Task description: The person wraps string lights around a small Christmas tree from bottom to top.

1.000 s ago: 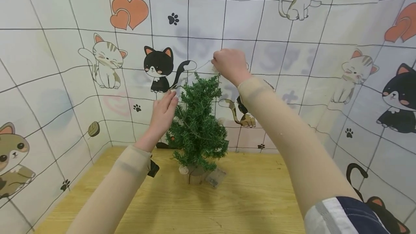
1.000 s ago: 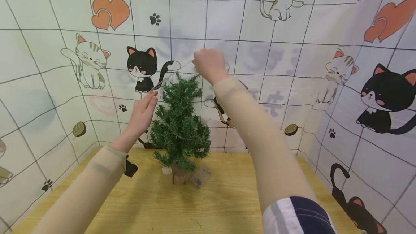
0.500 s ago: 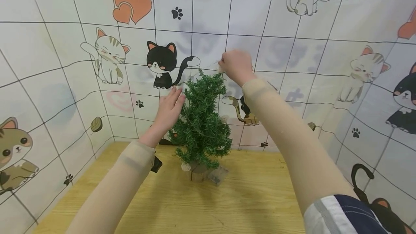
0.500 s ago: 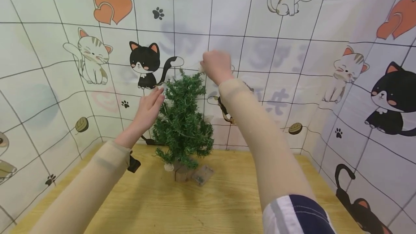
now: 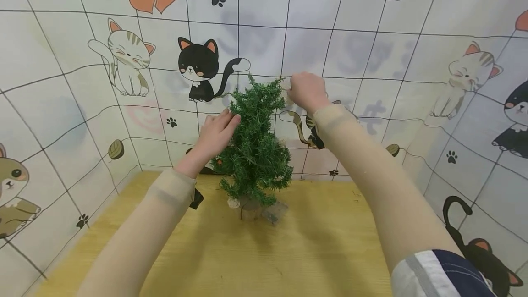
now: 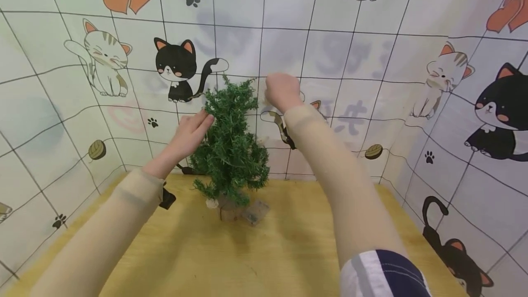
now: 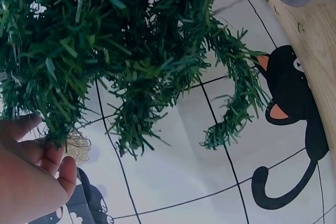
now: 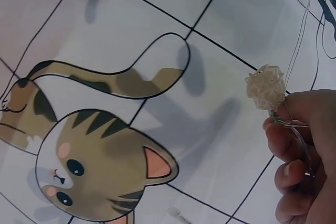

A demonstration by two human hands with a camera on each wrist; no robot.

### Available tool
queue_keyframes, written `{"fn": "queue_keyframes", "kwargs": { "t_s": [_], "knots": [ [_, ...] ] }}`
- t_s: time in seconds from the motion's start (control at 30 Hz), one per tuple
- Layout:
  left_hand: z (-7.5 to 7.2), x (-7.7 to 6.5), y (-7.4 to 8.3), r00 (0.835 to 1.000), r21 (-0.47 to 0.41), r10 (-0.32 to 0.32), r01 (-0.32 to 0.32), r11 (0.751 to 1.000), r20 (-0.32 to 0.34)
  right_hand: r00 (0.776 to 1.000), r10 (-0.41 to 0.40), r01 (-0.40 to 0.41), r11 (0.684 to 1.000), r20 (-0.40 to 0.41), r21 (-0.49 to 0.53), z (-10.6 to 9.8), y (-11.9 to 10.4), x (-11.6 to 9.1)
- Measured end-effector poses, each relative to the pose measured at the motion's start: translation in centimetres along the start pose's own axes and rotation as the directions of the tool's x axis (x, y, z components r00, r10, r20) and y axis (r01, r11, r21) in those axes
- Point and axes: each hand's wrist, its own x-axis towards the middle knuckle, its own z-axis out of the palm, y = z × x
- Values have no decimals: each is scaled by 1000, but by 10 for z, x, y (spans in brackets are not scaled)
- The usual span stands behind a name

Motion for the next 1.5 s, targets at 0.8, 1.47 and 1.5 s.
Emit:
{"fn": "queue_keyframes", "kwargs": {
  "t_s": [0.8, 1.47, 1.5],
  "knots": [
    [-2, -7, -12, 1000, 135, -22, 21, 991, 8, 987, -16, 6, 998, 159, 62, 33, 15, -39],
    [8, -27, -26, 999, 246, -5, -7, 969, 50, 987, -96, 64, 972, 132, 227, 7, 37, -90],
    [11, -28, -24, 1000, 252, -7, 0, 968, 27, 986, -96, 61, 968, 133, 245, 6, 37, -91]
  ]
}}
